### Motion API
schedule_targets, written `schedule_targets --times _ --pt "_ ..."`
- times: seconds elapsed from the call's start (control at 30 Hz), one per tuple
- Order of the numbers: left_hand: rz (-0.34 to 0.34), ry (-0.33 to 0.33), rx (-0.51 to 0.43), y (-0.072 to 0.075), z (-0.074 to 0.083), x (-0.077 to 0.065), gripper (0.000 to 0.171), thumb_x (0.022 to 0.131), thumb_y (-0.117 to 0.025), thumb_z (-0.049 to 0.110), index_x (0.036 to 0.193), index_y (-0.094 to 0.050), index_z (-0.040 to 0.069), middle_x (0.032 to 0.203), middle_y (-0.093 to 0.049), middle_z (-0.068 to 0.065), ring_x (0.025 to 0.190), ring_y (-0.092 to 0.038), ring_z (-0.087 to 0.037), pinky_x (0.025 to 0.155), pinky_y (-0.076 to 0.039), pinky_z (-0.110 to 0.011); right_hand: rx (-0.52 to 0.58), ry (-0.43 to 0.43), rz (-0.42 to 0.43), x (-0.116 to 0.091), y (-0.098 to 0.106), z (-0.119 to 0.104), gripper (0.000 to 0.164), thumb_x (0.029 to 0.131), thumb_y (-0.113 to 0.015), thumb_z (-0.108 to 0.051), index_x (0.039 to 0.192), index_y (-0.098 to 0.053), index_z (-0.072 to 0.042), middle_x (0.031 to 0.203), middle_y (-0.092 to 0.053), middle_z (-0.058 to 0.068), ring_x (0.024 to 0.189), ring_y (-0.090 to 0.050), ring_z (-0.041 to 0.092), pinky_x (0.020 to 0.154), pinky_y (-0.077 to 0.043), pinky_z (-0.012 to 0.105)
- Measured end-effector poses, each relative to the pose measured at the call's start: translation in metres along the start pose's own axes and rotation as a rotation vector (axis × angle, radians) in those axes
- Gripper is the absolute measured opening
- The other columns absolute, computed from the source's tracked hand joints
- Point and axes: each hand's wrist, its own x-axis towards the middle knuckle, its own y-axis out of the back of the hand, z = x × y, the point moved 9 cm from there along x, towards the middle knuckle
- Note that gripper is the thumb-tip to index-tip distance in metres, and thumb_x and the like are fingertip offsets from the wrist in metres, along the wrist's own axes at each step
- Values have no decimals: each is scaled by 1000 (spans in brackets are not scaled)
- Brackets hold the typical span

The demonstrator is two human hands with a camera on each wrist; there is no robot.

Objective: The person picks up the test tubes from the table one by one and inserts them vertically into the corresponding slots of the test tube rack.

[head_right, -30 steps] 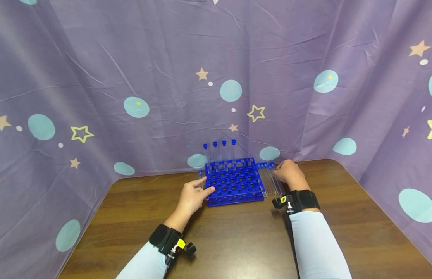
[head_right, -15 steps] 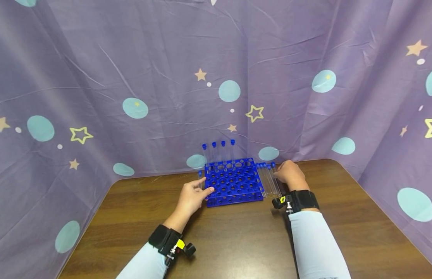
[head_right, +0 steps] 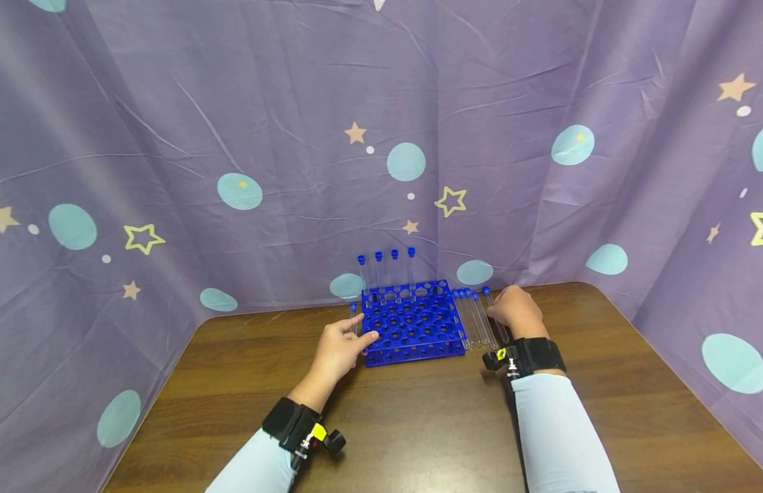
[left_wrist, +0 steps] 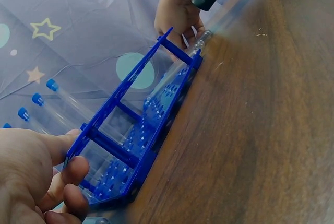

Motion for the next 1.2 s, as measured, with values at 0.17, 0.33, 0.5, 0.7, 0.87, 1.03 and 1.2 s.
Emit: schedule_targets --times 0.17,0.33,0.5,0.7,0.87,1.03,1.2 --pt "0 3 4 0 -1 1 64 102 -88 23 158 -65 2 54 -53 8 49 -42 -8 48 -34 -24 -12 -12 15 0 2 2 16 94 -81 -23 91 -73 -10 103 -74 14 92 -68 32 86 -59 55" --pt "-1 1 6 0 -1 1 63 103 -88 23 158 -65 2 54 -53 8 49 -43 -8 48 -35 -24 -8 -19 15 -1 1 0 25 94 -81 -22 77 -63 -16 88 -67 6 84 -62 28 76 -53 46" --pt "2 -2 12 0 -1 2 63 103 -88 23 158 -65 3 54 -55 7 49 -44 -8 49 -35 -24 -9 -22 11 -2 1 -1 31 96 -80 -23 74 -59 -17 86 -64 4 83 -60 27 74 -50 45" --pt "-4 3 9 -1 -3 2 64 103 -87 24 159 -65 3 54 -53 7 49 -43 -9 49 -35 -24 -5 -26 10 -2 1 0 24 97 -80 -25 81 -65 -14 95 -69 10 87 -63 30 78 -54 48" --pt "-7 11 7 -1 -3 2 65 103 -88 25 160 -65 4 54 -51 8 49 -43 -9 49 -35 -24 19 -17 17 -1 4 -4 34 97 -76 -24 70 -56 -19 74 -55 0 74 -55 24 67 -46 40" --pt "7 -14 3 0 -2 2 63 102 -88 23 157 -66 2 55 -59 2 49 -44 -8 49 -35 -24 38 28 66 -2 15 -14 23 94 -73 -23 75 -65 -13 81 -64 6 77 -59 27 66 -47 40" --pt "17 -47 -10 1 2 2 63 100 -90 20 155 -67 -2 63 -71 -14 50 -47 -7 50 -36 -24 55 88 102 -5 25 -24 23 98 -73 -25 99 -80 -3 104 -76 18 89 -68 33 79 -57 48"
